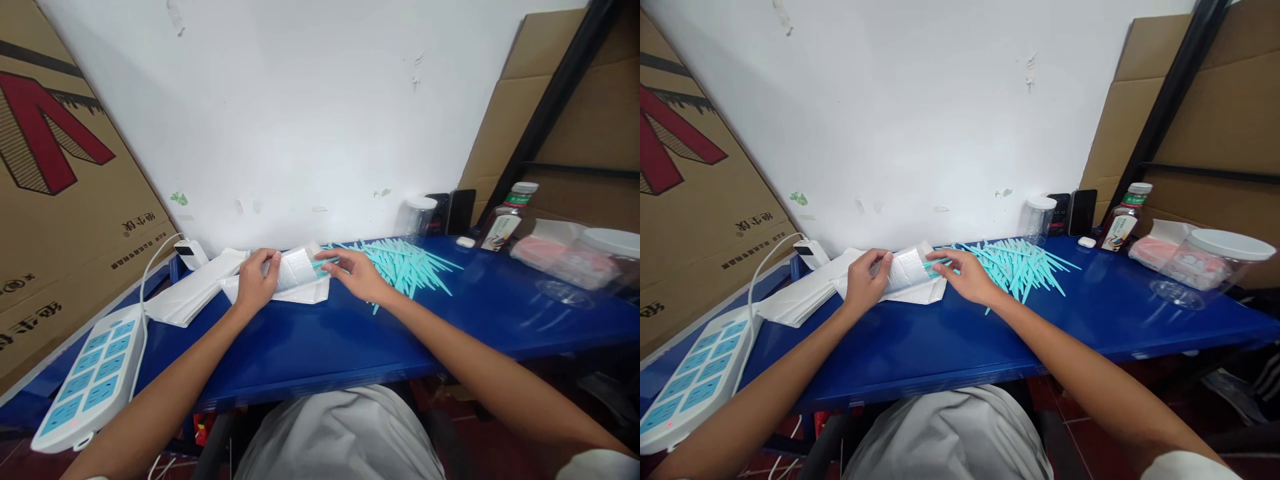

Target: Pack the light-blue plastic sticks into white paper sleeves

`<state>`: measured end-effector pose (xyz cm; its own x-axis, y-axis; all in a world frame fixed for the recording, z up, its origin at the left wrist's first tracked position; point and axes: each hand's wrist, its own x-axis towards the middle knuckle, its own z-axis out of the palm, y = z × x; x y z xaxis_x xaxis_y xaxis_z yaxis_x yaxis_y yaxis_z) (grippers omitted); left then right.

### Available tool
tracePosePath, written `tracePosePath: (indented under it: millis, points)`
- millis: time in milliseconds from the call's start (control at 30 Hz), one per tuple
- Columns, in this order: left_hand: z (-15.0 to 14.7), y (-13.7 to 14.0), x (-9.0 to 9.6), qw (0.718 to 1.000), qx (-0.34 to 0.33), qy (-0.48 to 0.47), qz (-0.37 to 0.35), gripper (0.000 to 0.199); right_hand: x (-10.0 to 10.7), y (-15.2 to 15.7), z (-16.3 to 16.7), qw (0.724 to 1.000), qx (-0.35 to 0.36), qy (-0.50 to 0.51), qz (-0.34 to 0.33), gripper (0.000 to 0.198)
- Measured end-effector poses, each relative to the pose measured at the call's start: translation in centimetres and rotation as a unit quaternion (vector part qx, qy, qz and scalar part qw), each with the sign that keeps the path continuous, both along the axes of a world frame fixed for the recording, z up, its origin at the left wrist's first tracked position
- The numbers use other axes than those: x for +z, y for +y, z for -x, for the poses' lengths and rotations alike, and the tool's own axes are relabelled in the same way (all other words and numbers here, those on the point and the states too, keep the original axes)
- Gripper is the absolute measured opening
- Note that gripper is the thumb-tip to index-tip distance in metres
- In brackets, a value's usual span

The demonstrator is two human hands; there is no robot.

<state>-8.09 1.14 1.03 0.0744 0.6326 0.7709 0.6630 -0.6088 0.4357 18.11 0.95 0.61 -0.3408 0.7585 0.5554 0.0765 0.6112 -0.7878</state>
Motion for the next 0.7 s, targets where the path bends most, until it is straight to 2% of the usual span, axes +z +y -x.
tracePosePath:
  millis: [100,200,300,400,467,533,600,700]
  points:
    - [-0.4,-0.5,0.8,0.996,-0.009,-0.087,-0.003,0.023,1.8,-1.0,-0.8,0.997,-0.031,0.025,-0.072,0.042]
    - [-0.9,-1.1,1.7,0.987,-0.027,-0.159,0.003,0.024,3.1,-2.1,-1.2,0.989,-0.055,0.006,-0.134,0.048]
    - [-1.3,-1.4,2.4,0.973,-0.043,-0.224,0.023,0.026,3.4,-2.7,-1.1,0.98,-0.085,0.002,-0.177,0.055]
    - [-1.3,-1.3,2.6,0.945,-0.079,-0.31,0.066,0.025,2.9,-2.4,-1.2,0.977,-0.096,0.006,-0.191,0.064]
    - [-1.3,-1.1,2.5,0.923,-0.108,-0.36,0.085,0.024,2.3,-2.0,-1.3,0.978,-0.103,-0.011,-0.183,0.06]
    - [-1.5,-0.9,2.1,0.907,-0.131,-0.389,0.089,0.023,1.7,-1.5,-1.3,0.978,-0.1,-0.037,-0.177,0.046]
    - [-1.8,-0.9,1.6,0.902,-0.142,-0.397,0.089,0.024,1.3,-1.4,-1.1,0.98,-0.086,-0.061,-0.171,0.036]
    - [-2.5,-1.3,0.9,0.909,-0.151,-0.375,0.101,0.027,0.8,-1.5,-0.5,0.982,-0.061,-0.076,-0.159,0.029]
